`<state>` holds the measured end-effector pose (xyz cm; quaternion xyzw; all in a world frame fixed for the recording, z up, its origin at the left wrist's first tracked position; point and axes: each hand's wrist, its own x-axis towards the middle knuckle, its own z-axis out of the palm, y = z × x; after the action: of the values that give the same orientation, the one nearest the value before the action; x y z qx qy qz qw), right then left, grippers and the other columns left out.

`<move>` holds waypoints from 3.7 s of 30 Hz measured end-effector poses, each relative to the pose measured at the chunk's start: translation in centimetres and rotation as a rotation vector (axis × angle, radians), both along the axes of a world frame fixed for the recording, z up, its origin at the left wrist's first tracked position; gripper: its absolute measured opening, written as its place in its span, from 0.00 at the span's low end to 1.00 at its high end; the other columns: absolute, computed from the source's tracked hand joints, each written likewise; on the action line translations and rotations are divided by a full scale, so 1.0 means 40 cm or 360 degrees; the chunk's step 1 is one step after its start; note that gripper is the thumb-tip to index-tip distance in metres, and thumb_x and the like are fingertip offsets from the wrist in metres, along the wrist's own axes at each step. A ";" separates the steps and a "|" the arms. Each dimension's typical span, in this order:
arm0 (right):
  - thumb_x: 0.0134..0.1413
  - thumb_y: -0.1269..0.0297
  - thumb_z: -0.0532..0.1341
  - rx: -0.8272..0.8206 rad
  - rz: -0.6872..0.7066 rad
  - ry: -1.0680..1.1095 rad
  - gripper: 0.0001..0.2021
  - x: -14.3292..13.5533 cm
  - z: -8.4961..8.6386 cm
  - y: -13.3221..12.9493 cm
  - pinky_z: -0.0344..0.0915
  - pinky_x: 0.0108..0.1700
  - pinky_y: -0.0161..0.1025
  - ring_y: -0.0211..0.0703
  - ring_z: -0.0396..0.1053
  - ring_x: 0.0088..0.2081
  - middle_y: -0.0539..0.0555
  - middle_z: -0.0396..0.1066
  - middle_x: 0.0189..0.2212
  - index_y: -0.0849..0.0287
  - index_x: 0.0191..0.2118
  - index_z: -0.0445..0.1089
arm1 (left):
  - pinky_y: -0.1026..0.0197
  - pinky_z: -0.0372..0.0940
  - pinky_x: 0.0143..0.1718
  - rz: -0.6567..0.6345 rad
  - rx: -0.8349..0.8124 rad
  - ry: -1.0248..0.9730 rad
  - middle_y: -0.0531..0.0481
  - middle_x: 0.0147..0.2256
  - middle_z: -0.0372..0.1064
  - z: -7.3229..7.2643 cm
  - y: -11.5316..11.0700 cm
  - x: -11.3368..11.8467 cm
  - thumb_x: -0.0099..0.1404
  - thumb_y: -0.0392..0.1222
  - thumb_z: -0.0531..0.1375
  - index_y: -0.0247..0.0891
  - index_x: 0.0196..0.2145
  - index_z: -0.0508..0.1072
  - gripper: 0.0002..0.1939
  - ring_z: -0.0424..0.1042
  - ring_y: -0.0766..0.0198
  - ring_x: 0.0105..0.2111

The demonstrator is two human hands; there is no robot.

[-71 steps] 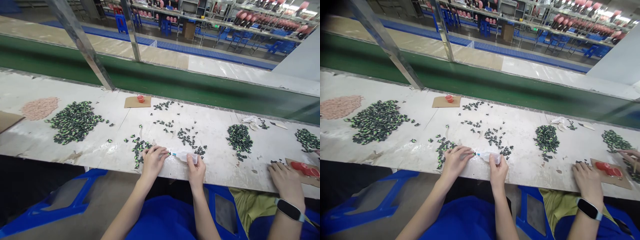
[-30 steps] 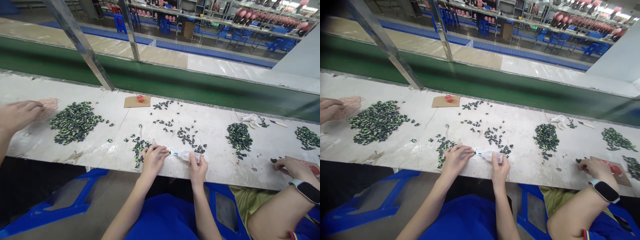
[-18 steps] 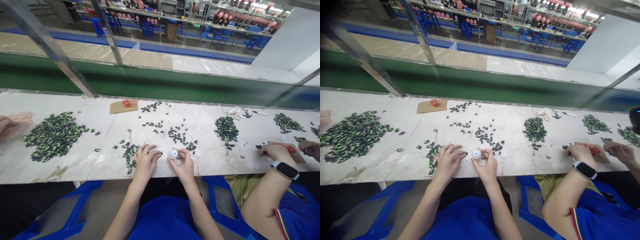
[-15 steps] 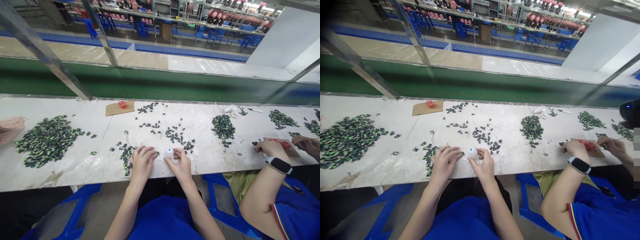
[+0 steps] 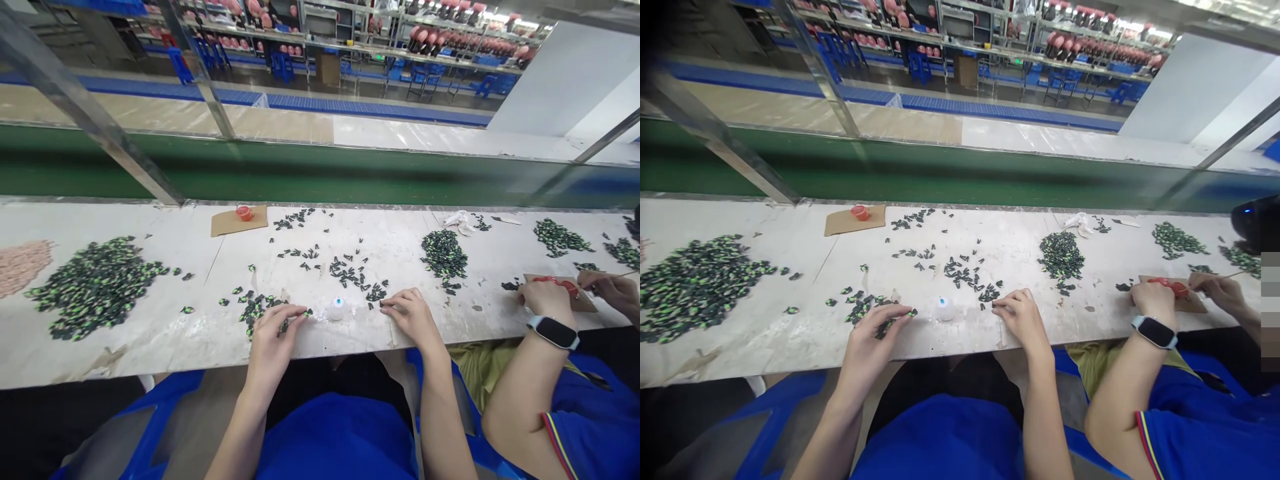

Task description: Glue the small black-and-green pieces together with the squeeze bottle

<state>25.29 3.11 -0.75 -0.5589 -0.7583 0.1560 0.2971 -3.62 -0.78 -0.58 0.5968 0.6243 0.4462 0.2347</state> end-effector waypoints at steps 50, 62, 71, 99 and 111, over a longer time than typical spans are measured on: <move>0.60 0.65 0.59 -0.0133 0.0522 0.0635 0.10 -0.231 0.143 -0.087 0.73 0.36 0.37 0.42 0.75 0.34 0.53 0.77 0.33 0.54 0.44 0.76 | 0.55 0.67 0.42 -0.0463 0.0152 -0.0100 0.49 0.34 0.76 0.109 -0.039 0.049 0.66 0.35 0.56 0.43 0.37 0.77 0.10 0.71 0.58 0.39; 0.59 0.63 0.58 -0.0573 0.0540 0.0641 0.07 -0.211 0.136 -0.100 0.69 0.31 0.34 0.38 0.71 0.29 0.50 0.72 0.27 0.57 0.34 0.72 | 0.59 0.66 0.37 -0.0598 0.0170 -0.0013 0.51 0.30 0.76 0.116 -0.041 0.057 0.65 0.31 0.55 0.43 0.36 0.77 0.12 0.72 0.61 0.35; 0.52 0.70 0.58 -0.0441 0.0493 0.0798 0.04 -0.236 0.120 -0.124 0.66 0.29 0.31 0.35 0.66 0.25 0.48 0.68 0.24 0.58 0.28 0.66 | 0.59 0.65 0.37 -0.0654 0.0133 0.0012 0.51 0.30 0.76 0.119 -0.059 0.050 0.65 0.32 0.56 0.44 0.38 0.78 0.12 0.71 0.62 0.34; 0.46 0.61 0.66 -0.0915 0.0186 0.1163 0.07 -0.254 0.113 -0.118 0.67 0.25 0.32 0.35 0.68 0.22 0.49 0.72 0.21 0.59 0.29 0.73 | 0.56 0.55 0.40 -0.0450 0.0346 0.0280 0.56 0.29 0.76 0.115 -0.070 0.057 0.67 0.30 0.54 0.44 0.39 0.75 0.13 0.70 0.62 0.35; 0.48 0.68 0.61 -0.0584 0.0281 0.0971 0.02 -0.264 0.109 -0.137 0.67 0.23 0.31 0.35 0.67 0.21 0.49 0.70 0.21 0.59 0.28 0.70 | 0.54 0.54 0.45 -0.0481 0.0309 0.0338 0.55 0.29 0.76 0.119 -0.084 0.057 0.68 0.31 0.53 0.43 0.36 0.75 0.13 0.71 0.63 0.35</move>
<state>14.72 -2.36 3.63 -0.4630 -0.6394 0.4741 0.3899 -1.35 -4.14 4.19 0.7472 0.5029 0.3984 0.1732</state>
